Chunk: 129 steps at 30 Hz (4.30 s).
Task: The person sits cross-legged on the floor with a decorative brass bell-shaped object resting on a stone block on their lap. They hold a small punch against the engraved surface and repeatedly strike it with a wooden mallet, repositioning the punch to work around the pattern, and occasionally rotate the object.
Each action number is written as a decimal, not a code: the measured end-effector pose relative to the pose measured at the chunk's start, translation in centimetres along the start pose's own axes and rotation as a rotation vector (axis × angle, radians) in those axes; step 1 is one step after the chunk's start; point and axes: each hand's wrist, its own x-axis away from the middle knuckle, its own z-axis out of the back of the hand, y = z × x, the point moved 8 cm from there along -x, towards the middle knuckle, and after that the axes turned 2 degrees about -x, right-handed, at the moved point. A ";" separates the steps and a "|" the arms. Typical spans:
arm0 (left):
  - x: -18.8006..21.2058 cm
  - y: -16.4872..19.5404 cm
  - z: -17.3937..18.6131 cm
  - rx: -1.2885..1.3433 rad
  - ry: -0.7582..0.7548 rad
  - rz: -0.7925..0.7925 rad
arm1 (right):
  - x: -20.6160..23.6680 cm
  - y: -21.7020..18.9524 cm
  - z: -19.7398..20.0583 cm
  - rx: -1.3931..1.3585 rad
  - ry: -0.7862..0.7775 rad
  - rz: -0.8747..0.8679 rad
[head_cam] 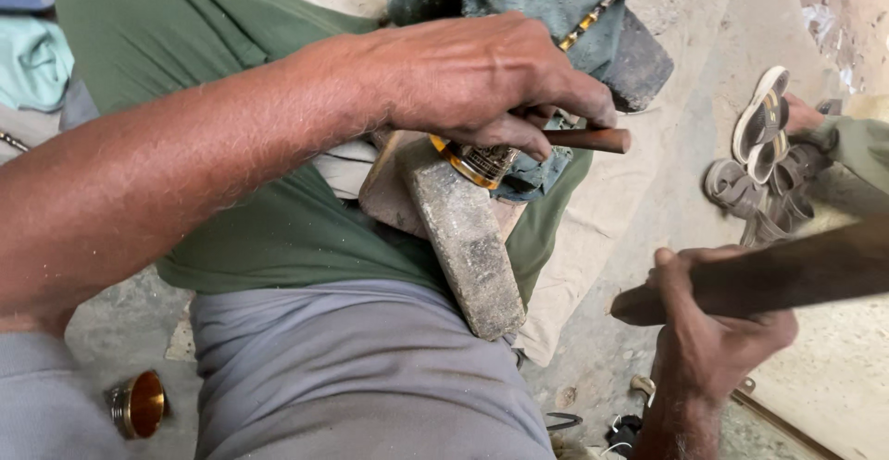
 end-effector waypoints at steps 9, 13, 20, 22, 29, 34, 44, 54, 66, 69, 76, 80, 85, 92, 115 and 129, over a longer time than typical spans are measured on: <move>0.1 -0.5 0.0 0.006 0.010 0.032 | -0.4 0.2 0.1 0.280 -0.117 0.065; 0.3 -1.5 -0.7 -0.002 -0.061 0.140 | -0.2 0.7 -1.2 0.748 -0.312 0.078; 0.4 -1.3 -0.2 0.027 -0.044 0.142 | -0.6 0.6 -0.4 0.615 -0.228 0.022; 0.6 -1.7 -0.5 0.034 -0.080 0.203 | -0.2 0.3 -1.2 0.747 -0.328 0.116; 0.8 -1.6 -0.2 0.059 -0.041 0.138 | -1.0 -1.2 -0.9 0.459 -0.230 0.104; 1.0 -1.7 0.0 0.085 -0.039 0.144 | -0.9 -3.3 -1.9 0.509 -0.243 0.305; 1.4 -1.8 0.1 0.095 0.005 0.099 | -1.0 -3.6 -0.2 0.178 -0.069 0.256; 4.4 -0.3 3.0 0.075 0.264 0.201 | -1.1 4.5 -4.3 0.448 -0.250 -0.245; 7.7 5.0 -2.0 -0.526 0.282 0.368 | -1.7 5.8 -13.6 -0.358 -0.443 -0.123; 7.6 5.8 -3.0 -0.672 0.238 0.362 | -1.9 6.8 -15.2 -0.405 -0.440 -0.192; 8.7 3.1 -2.8 -0.682 0.300 0.478 | -0.9 5.5 -13.9 -0.574 -0.422 -0.100; 8.7 2.6 -2.1 -0.664 0.313 0.502 | -0.8 5.8 -12.9 -0.568 -0.396 -0.144; 7.2 4.2 -3.1 -0.647 0.293 0.392 | -1.9 6.3 -14.2 -0.526 -0.455 -0.081; 7.6 2.9 -2.4 -0.709 0.275 0.447 | -0.3 5.1 -12.9 -0.522 -0.470 -0.090; 7.0 0.8 -1.6 0.045 0.495 0.761 | 0.0 10.9 -10.1 -0.409 -0.330 -0.327; -0.1 -1.9 -2.9 -0.106 0.148 0.580 | 1.4 8.5 -5.4 -0.718 -0.346 -0.388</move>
